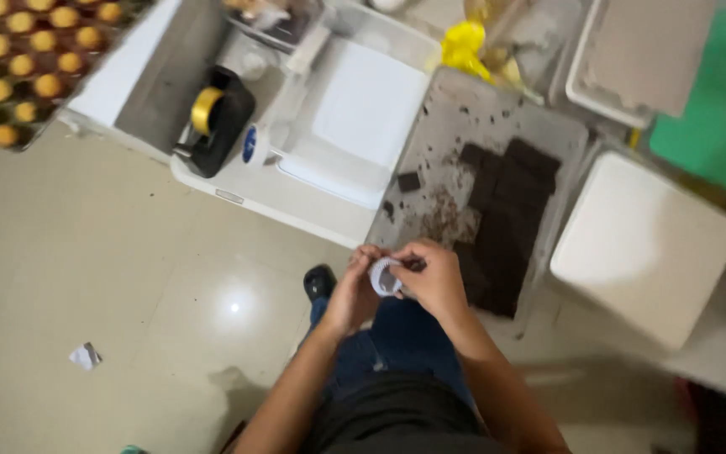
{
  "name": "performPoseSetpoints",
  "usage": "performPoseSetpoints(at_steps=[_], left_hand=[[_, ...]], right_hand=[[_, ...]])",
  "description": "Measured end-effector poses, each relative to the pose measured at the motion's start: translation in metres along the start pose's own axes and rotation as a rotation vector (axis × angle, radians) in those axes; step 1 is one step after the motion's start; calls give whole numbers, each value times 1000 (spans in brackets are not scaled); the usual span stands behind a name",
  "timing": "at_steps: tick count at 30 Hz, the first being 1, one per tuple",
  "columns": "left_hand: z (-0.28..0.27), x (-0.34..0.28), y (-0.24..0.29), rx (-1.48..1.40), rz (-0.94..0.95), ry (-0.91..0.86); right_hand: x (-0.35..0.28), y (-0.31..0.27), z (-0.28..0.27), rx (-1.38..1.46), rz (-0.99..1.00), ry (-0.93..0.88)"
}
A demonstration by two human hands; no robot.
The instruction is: Placing small brownie chunks into plastic cups at a bakery station.
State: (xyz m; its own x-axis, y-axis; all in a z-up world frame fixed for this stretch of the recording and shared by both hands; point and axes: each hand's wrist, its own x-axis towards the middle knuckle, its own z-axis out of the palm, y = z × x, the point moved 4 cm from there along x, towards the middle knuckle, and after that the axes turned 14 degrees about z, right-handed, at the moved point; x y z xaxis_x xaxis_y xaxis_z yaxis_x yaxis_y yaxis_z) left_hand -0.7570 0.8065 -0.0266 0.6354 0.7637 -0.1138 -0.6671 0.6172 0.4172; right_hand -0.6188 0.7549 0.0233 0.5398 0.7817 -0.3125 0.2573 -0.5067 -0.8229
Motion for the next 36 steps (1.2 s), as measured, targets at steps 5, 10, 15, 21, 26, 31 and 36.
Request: performPoseSetpoints(at_steps=[5,10,15,21,26,31,36], left_hand=[[-8,10,23,124,-162,-88],[-14,27,14,252,-235,-71],[1,41,8,263,-200,-164],[14,51,-8,85,-226,-164],[26,53,-3,165,-234,-123],[33,57,-3,202,-216,-150],[28,62,-5,153,-192,-90]], right_hand=[[-12,-20,13,20,5,121],[-5,-22,6,56,128,123],[-2,-27,-13,49,-75,236],[12,-14,-32,34,-51,223],[20,-11,-35,24,-61,149],[21,-26,-41,-10,-54,152],[19,-30,-47,56,-89,161]])
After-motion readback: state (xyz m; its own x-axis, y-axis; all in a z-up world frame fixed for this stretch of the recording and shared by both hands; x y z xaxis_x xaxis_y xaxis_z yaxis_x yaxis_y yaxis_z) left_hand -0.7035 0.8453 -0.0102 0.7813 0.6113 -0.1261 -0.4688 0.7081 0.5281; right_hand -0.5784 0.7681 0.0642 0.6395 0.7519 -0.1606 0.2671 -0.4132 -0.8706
